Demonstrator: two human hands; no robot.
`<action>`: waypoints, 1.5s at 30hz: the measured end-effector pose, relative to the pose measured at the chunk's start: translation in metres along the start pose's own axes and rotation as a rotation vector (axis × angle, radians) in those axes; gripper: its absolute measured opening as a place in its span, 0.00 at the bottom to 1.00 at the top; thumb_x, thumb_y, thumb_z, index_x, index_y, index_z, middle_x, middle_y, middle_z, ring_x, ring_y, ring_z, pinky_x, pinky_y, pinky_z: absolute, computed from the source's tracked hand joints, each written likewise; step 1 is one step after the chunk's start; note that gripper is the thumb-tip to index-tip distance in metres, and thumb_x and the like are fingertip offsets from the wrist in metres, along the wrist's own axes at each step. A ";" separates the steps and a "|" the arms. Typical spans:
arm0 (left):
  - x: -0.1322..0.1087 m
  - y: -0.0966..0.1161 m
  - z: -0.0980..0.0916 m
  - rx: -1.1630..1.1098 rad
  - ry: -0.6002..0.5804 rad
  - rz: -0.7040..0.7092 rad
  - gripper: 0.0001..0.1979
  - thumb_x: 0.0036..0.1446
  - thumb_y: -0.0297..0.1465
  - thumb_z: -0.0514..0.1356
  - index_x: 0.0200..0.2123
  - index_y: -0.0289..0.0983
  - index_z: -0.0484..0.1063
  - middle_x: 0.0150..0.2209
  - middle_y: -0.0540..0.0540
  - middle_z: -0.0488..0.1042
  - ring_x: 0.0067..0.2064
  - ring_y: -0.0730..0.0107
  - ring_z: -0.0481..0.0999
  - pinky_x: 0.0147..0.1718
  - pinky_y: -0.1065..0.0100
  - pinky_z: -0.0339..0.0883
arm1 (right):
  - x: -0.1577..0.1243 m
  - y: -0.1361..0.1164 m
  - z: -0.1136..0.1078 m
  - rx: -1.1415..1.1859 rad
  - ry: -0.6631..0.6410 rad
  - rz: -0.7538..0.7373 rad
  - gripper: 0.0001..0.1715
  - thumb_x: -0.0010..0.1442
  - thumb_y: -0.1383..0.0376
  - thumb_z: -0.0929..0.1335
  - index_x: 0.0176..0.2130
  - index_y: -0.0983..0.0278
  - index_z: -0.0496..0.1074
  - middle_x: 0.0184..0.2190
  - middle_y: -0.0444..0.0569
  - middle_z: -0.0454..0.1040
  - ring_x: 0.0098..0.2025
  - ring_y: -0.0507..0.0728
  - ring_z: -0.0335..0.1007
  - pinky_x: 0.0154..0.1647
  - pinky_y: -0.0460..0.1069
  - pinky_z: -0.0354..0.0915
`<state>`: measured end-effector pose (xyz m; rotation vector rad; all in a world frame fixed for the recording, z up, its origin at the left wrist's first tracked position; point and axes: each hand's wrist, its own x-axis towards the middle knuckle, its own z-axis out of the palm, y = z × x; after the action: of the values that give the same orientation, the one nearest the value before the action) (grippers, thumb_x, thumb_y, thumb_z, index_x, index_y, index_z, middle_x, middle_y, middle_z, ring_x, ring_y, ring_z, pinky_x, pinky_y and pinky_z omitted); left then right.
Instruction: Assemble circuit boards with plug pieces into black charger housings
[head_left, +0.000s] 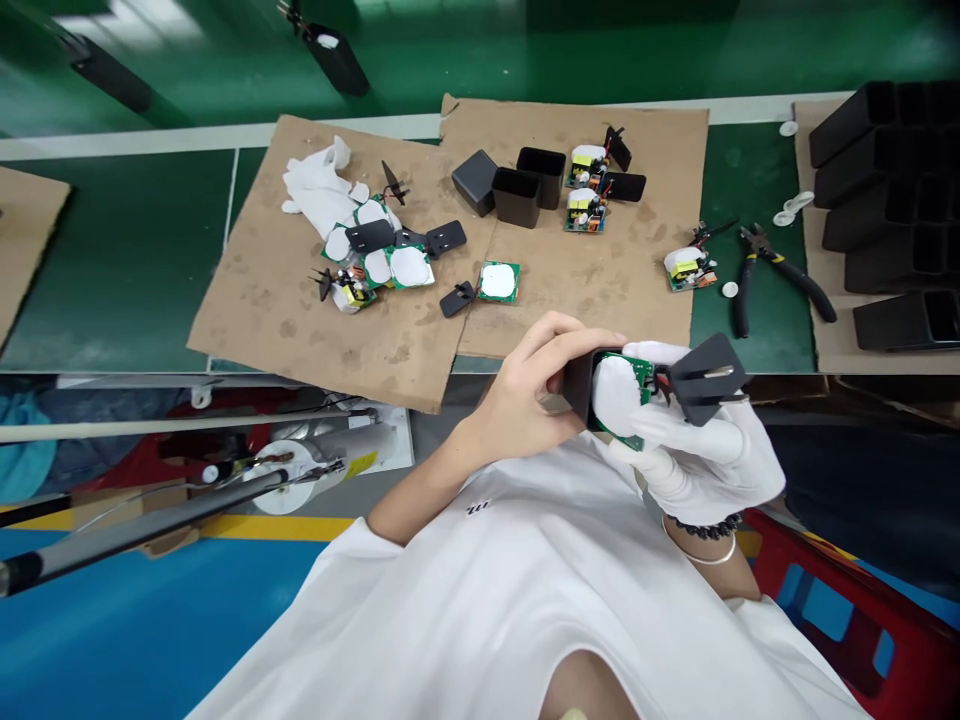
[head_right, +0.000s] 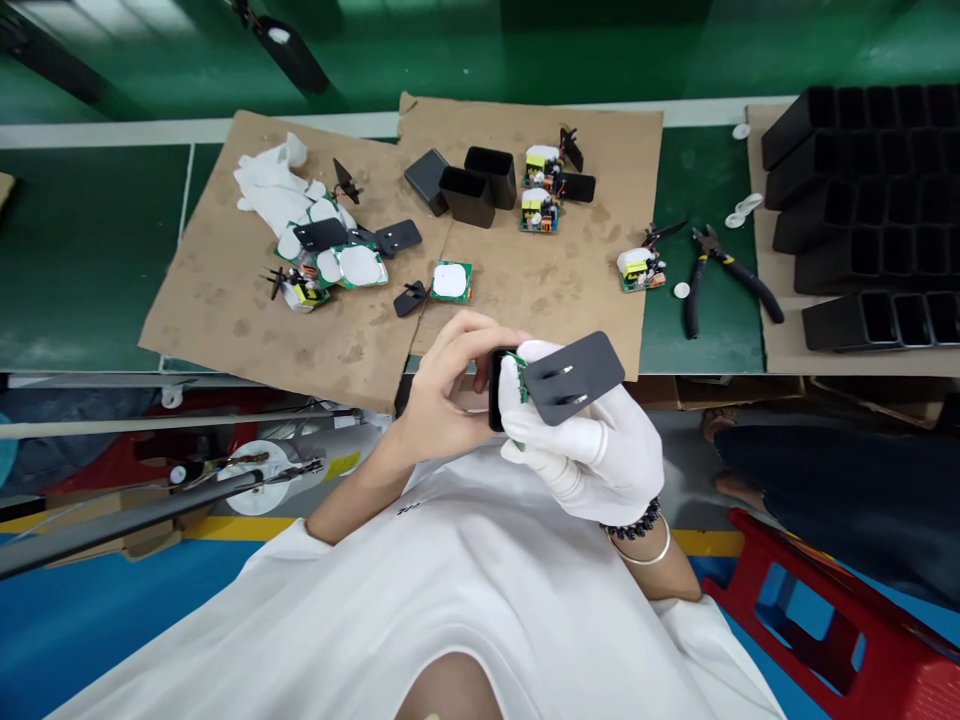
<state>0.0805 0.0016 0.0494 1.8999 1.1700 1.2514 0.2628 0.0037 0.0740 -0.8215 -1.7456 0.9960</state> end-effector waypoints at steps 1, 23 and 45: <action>0.000 0.000 0.000 -0.001 0.001 -0.004 0.22 0.55 0.31 0.64 0.54 0.41 0.68 0.45 0.45 0.69 0.35 0.73 0.69 0.28 0.72 0.64 | -0.001 0.001 -0.001 -0.002 -0.008 -0.043 0.16 0.56 0.72 0.73 0.44 0.55 0.77 0.47 0.46 0.77 0.43 0.56 0.79 0.43 0.51 0.79; 0.013 -0.072 0.030 0.208 -0.062 -0.290 0.28 0.49 0.35 0.69 0.52 0.37 0.68 0.47 0.43 0.78 0.46 0.60 0.76 0.49 0.60 0.65 | 0.015 0.064 0.009 -0.459 -0.149 0.069 0.22 0.60 0.55 0.71 0.52 0.60 0.75 0.63 0.56 0.67 0.66 0.66 0.63 0.62 0.60 0.66; 0.018 -0.080 0.020 0.183 -0.251 -0.267 0.36 0.47 0.40 0.72 0.58 0.40 0.65 0.53 0.41 0.76 0.54 0.53 0.74 0.55 0.58 0.59 | 0.053 0.094 -0.027 -0.232 -0.241 0.135 0.29 0.58 0.54 0.73 0.56 0.59 0.72 0.58 0.50 0.74 0.61 0.64 0.69 0.63 0.61 0.67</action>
<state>0.0740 0.0534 -0.0163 1.8876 1.3839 0.7629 0.2794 0.0983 0.0174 -1.0105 -2.0622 1.0282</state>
